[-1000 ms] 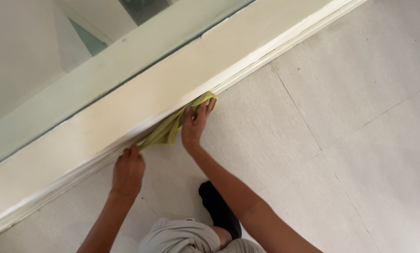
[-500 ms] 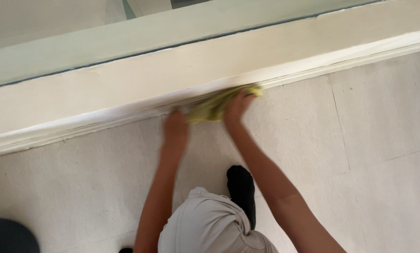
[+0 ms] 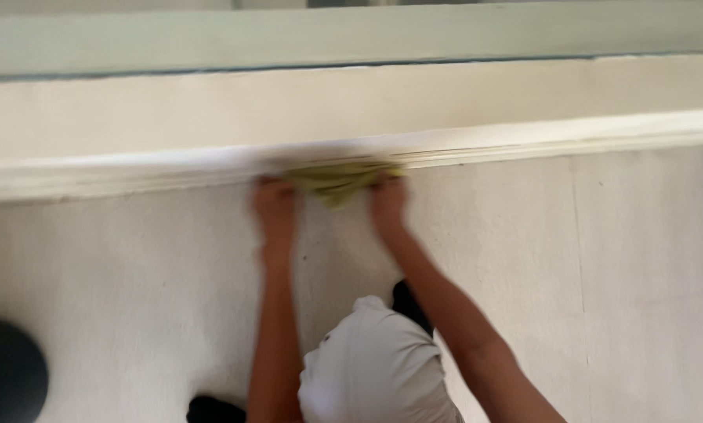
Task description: The person carries a bucket of soapy water and a yellow cloth to a glass staircase railing. They wipe the glass panels and the white base of the railing with the cloth, then wring the cloth in the bucket and continue wiping the baseboard along the wall.
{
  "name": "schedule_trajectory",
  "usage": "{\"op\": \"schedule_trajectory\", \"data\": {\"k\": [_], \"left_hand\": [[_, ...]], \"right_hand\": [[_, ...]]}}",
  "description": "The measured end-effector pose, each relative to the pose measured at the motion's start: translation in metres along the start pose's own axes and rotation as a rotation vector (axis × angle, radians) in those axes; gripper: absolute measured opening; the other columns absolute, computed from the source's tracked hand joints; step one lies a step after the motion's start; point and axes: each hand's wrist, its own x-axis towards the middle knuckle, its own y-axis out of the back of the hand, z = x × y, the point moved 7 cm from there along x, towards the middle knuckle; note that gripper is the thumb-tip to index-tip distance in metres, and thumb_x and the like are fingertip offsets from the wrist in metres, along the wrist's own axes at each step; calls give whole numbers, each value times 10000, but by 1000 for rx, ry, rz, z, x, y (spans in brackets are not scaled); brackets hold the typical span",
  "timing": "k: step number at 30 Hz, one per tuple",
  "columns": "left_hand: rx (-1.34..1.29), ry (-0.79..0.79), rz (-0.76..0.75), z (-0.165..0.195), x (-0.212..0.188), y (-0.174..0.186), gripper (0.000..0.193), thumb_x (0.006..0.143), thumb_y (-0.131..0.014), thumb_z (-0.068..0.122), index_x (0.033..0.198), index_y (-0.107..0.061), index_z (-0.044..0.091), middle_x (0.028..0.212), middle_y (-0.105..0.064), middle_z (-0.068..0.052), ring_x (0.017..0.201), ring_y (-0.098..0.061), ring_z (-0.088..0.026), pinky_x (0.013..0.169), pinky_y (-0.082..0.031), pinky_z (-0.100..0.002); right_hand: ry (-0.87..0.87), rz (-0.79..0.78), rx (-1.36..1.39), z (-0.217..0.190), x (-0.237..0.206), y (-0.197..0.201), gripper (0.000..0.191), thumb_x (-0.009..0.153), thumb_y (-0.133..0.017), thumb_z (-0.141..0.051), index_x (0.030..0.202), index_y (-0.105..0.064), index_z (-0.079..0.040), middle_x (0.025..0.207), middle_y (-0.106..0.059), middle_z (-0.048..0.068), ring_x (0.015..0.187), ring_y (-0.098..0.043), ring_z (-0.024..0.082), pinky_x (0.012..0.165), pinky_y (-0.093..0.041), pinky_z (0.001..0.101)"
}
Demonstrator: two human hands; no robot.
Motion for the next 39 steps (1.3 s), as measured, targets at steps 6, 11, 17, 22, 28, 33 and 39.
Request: {"op": "schedule_trajectory", "data": {"k": [6, 11, 17, 22, 28, 33, 39], "left_hand": [[-50, -76, -218, 115, -41, -115, 261, 879, -540, 8, 1096, -603, -122, 1009, -658, -286, 821, -684, -363, 724, -593, -436], [19, 153, -161, 27, -2, -36, 63, 883, -702, 51, 889, -723, -7, 932, -690, -216, 844, -680, -373, 715, -561, -468], [73, 323, 362, -94, 22, 153, 116, 894, -733, -78, 931, -777, 23, 1021, -675, -97, 855, -650, -171, 676, -564, -252], [-5, 353, 366, -97, 33, 131, 196, 883, -745, -72, 1066, -698, -21, 1211, -519, -152, 943, -610, -184, 714, -592, -205], [-49, 238, 365, -11, -10, -12, 227, 1021, -665, 72, 1202, -608, -54, 1186, -613, -225, 1133, -596, -407, 1035, -500, -498], [4, 42, 164, 74, -37, -61, 464, 944, -676, 56, 1313, -486, -153, 1441, -408, -295, 1315, -462, -446, 1140, -439, -532], [26, 289, 171, 43, -22, 0, 477, 958, -609, 80, 1354, -472, -148, 1503, -385, -247, 1319, -434, -420, 1035, -372, -534]], "right_hand": [[-880, 325, 1585, 167, 21, 43, 320, 1036, -581, -108, 1342, -519, -34, 1333, -604, 134, 1195, -629, 261, 1073, -578, 415], [-1121, 222, 1437, 82, 1, 9, 318, 983, -636, -81, 1278, -518, -66, 1247, -634, 119, 1101, -675, 272, 981, -622, 476], [-1078, -465, 1691, -151, -23, -87, 276, 923, -689, -124, 1176, -610, -47, 1200, -637, 109, 1053, -650, 230, 913, -612, 389], [-1185, -517, 1617, -162, -37, -93, 278, 955, -720, -133, 1186, -607, -26, 1237, -617, 135, 1072, -634, 261, 906, -633, 394], [-867, -92, 1720, 3, 4, -30, 156, 951, -681, -122, 1083, -664, -41, 984, -696, 76, 879, -657, 209, 725, -591, 358], [-868, 59, 1530, 66, 8, 29, 344, 977, -687, -52, 1273, -515, -22, 1265, -609, 125, 1176, -628, 253, 1008, -608, 423], [-664, 3, 1366, -45, -8, 5, 435, 951, -691, -34, 1266, -391, -23, 1339, -517, 135, 1230, -557, 261, 1056, -573, 445]]}}
